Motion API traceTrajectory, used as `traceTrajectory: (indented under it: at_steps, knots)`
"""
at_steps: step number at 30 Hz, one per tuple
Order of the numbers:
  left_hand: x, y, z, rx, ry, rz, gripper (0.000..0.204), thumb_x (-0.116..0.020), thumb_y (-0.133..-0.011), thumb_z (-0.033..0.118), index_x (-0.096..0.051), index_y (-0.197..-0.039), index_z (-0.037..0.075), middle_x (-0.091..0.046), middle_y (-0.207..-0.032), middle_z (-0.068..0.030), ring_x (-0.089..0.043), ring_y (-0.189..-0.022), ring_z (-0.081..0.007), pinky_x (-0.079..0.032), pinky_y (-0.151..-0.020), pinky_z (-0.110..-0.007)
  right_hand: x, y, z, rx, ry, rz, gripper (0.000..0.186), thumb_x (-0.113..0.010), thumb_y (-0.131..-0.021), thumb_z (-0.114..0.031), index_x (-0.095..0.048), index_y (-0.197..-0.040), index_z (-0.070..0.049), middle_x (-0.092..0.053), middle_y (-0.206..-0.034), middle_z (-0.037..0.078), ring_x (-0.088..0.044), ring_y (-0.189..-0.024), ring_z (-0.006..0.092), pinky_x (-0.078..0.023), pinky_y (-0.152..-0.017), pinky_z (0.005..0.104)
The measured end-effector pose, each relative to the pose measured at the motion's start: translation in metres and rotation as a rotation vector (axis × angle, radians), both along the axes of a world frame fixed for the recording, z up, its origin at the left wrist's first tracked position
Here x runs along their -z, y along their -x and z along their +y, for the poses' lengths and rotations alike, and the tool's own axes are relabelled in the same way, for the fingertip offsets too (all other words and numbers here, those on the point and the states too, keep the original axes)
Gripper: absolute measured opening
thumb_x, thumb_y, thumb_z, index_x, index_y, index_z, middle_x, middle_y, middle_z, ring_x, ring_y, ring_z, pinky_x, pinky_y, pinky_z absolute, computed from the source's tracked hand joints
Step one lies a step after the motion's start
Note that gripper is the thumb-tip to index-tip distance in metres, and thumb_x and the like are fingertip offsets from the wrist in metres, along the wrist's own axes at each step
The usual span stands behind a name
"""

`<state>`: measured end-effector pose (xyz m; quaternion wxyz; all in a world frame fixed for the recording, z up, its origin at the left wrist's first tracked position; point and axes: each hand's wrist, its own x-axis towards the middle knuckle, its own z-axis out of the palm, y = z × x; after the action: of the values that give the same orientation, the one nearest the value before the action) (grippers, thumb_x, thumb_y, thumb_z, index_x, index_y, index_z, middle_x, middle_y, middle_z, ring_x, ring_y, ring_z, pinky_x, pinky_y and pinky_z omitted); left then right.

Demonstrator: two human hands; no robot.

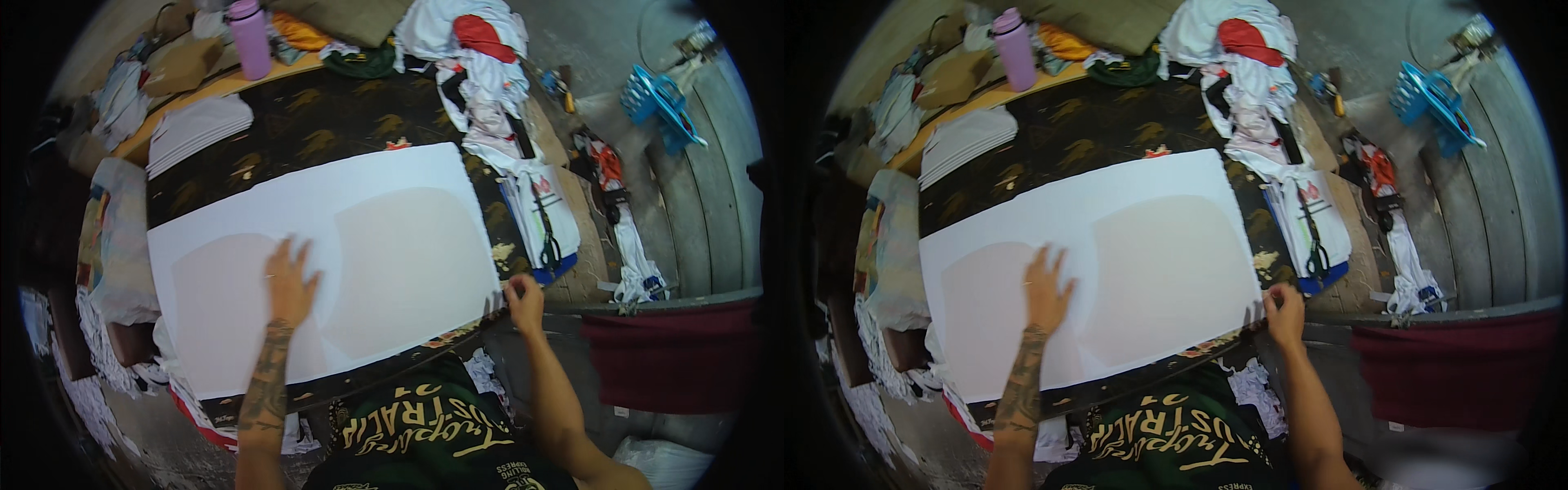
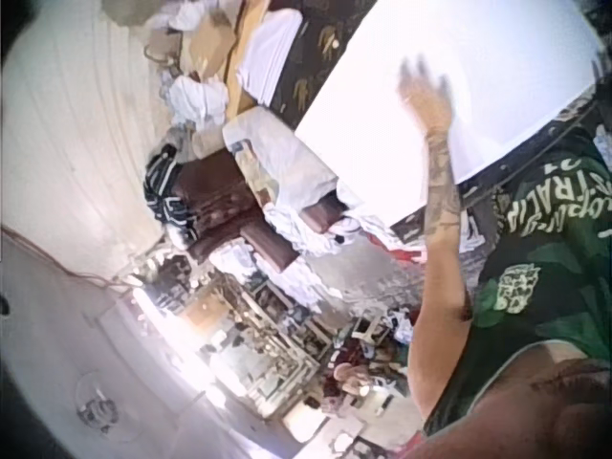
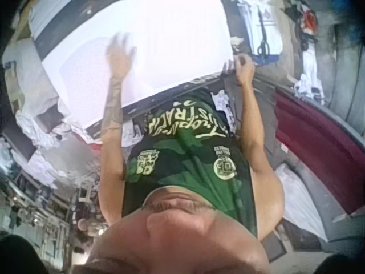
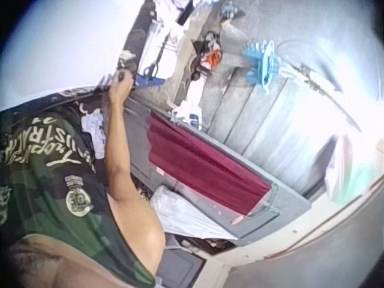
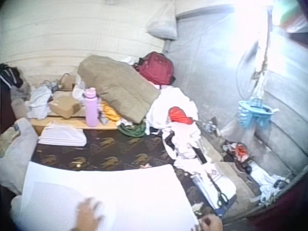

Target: The person uses shears to cut a large white sheet of fabric on a work table, then unfolds a red and white patterned fabric and cuts along its edges. The person repeats cutting and folding actions on the white fabric, handling both fabrics one at a time.

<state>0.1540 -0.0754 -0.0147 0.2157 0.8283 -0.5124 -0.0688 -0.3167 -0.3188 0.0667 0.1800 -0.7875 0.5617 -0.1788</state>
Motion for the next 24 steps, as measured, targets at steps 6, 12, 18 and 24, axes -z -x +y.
traceTrajectory:
  at_steps: [6,12,18,24]
  knots:
    - [-0.038,0.147,-0.145,0.276,0.183,0.132,0.051,-0.079,-0.096,0.024,-0.065,-0.143,0.011,-0.058,-0.144,-0.0148,-0.054,-0.135,-0.0337,-0.039,-0.115,-0.052,0.015,0.08,-0.112,0.206,0.113,0.178,0.045,-0.072,-0.099,-0.011,-0.064,-0.141,0.003,-0.069,-0.135,0.028,-0.064,-0.127,0.0462,-0.049,-0.111,0.0514]
    - [-0.036,0.238,-0.237,0.23,0.032,0.118,0.026,-0.079,-0.095,0.018,-0.07,-0.119,0.011,-0.06,-0.119,-0.0096,-0.057,-0.115,-0.0306,-0.046,-0.098,-0.048,0.033,0.12,-0.156,0.012,0.079,0.086,0.042,-0.075,-0.095,-0.011,-0.061,-0.132,0.003,-0.066,-0.127,0.027,-0.066,-0.12,0.0482,-0.054,-0.101,0.0534]
    - [-0.049,0.297,-0.207,0.384,-0.094,0.23,0.021,-0.082,-0.091,0.019,-0.072,-0.106,0.009,-0.062,-0.11,-0.0079,-0.058,-0.115,-0.0332,-0.045,-0.099,-0.048,0.006,0.146,-0.194,-0.014,-0.423,-0.026,0.048,-0.089,-0.089,-0.031,-0.065,-0.11,0.005,-0.066,-0.088,0.018,-0.068,-0.085,0.0353,-0.054,-0.079,0.0449]
    - [-0.032,0.324,-0.164,0.553,0.02,0.359,0.023,-0.086,-0.086,0.016,-0.072,-0.101,0.008,-0.064,-0.111,-0.0077,-0.058,-0.113,-0.0333,-0.046,-0.098,-0.047,-0.022,0.201,-0.061,-0.078,-0.803,-0.526,0.03,-0.088,-0.095,-0.032,-0.069,-0.1,-0.01,-0.057,-0.084,-0.007,-0.055,-0.08,0.0087,-0.047,-0.074,0.03]
